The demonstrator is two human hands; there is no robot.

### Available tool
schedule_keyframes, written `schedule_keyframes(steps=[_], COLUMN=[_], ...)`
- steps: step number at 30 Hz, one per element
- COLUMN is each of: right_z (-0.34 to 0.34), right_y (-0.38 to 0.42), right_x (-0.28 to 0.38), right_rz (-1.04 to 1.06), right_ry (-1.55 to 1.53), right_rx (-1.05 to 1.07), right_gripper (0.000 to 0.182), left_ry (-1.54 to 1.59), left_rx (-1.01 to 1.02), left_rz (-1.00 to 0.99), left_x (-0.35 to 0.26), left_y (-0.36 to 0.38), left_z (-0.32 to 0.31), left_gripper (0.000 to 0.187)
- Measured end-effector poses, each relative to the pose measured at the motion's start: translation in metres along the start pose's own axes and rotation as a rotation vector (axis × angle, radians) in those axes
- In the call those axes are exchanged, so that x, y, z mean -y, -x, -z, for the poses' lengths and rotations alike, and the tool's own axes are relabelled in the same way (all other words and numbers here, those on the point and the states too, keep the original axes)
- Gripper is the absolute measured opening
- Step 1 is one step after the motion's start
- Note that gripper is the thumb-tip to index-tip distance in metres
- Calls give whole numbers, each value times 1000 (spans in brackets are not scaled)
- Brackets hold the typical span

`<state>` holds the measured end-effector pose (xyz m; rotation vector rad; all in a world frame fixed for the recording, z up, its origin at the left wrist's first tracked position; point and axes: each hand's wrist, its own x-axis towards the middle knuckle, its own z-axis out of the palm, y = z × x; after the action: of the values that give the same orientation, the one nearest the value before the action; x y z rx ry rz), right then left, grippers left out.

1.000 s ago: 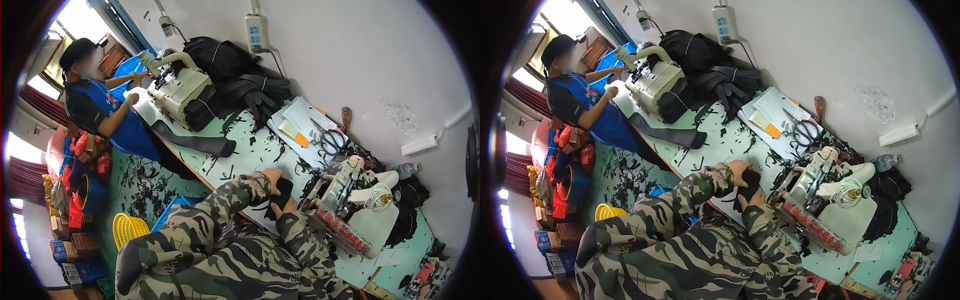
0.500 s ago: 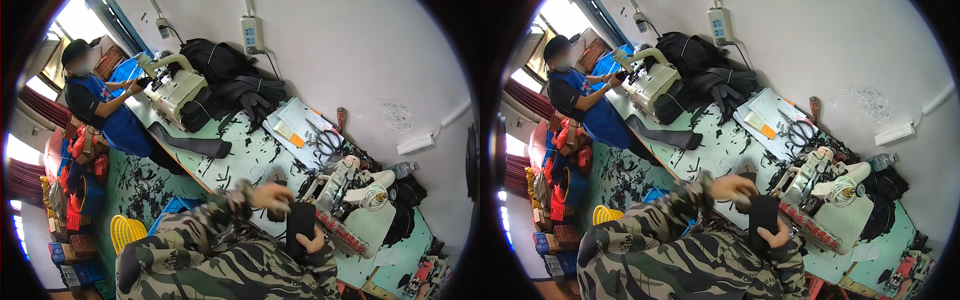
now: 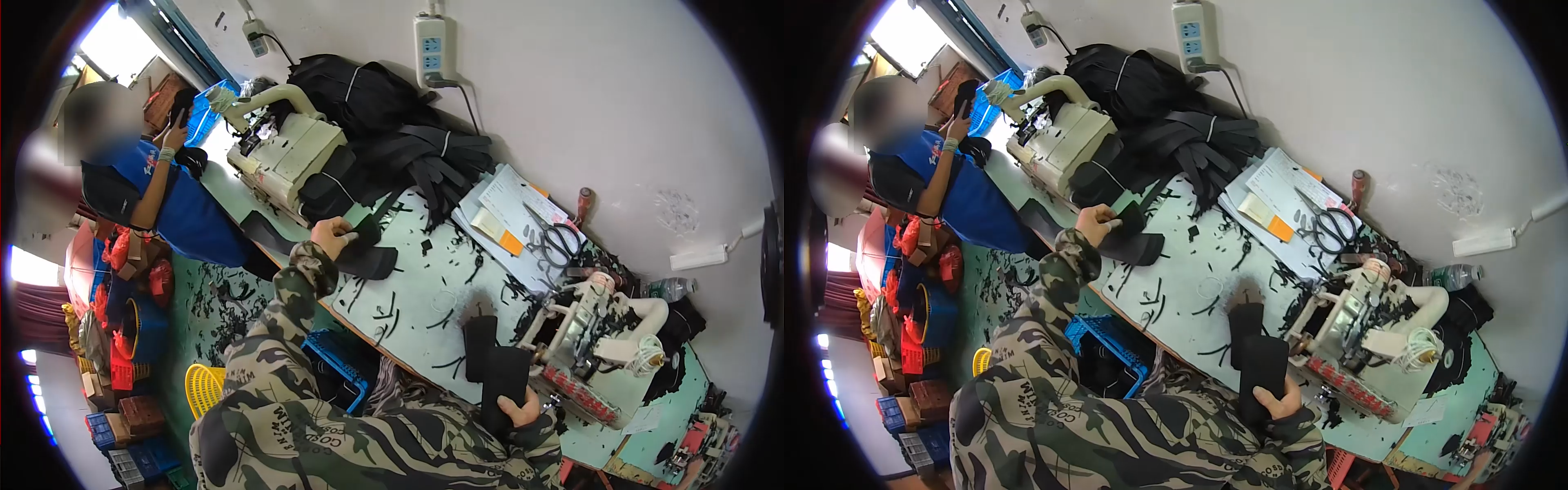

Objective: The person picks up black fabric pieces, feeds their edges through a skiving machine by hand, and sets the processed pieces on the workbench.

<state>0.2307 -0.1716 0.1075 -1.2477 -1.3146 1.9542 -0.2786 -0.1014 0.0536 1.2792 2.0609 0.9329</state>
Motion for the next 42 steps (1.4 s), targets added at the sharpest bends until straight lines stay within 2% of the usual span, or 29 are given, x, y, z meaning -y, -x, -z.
schedule_keyframes(steps=[4, 8, 12, 33, 36, 38, 40, 42], right_z=[-29, -43, -55, -63, -60, -61, -61, -60], right_y=[-18, -32, -40, -45, -45, -45, -45, -46], right_x=[18, 27, 38, 32, 29, 27, 24, 20], right_rz=[4, -55, -79, -117, -116, -99, -104, -128], right_ry=[31, 89, 138, 157, 177, 125, 105, 119], right_rx=[-18, -20, -43, -69, -48, -37, -26, -12], right_gripper=[50, 50, 50, 50, 51, 52, 53, 53], left_ry=[448, 729, 889, 937, 822, 666, 319, 170], left_rx=[166, 180, 198, 242, 287, 488, 680, 791], left_rz=[49, 68, 67, 55, 95, 115, -56, -39], left_x=[-47, -80, -90, -107, -106, -92, -89, -81], left_y=[6, 19, 25, 53, 62, 74, 85, 88], left_z=[9, -4, -17, -46, -39, -27, -2, 27], left_gripper=[11, 19, 12, 11, 11, 14, 15, 17])
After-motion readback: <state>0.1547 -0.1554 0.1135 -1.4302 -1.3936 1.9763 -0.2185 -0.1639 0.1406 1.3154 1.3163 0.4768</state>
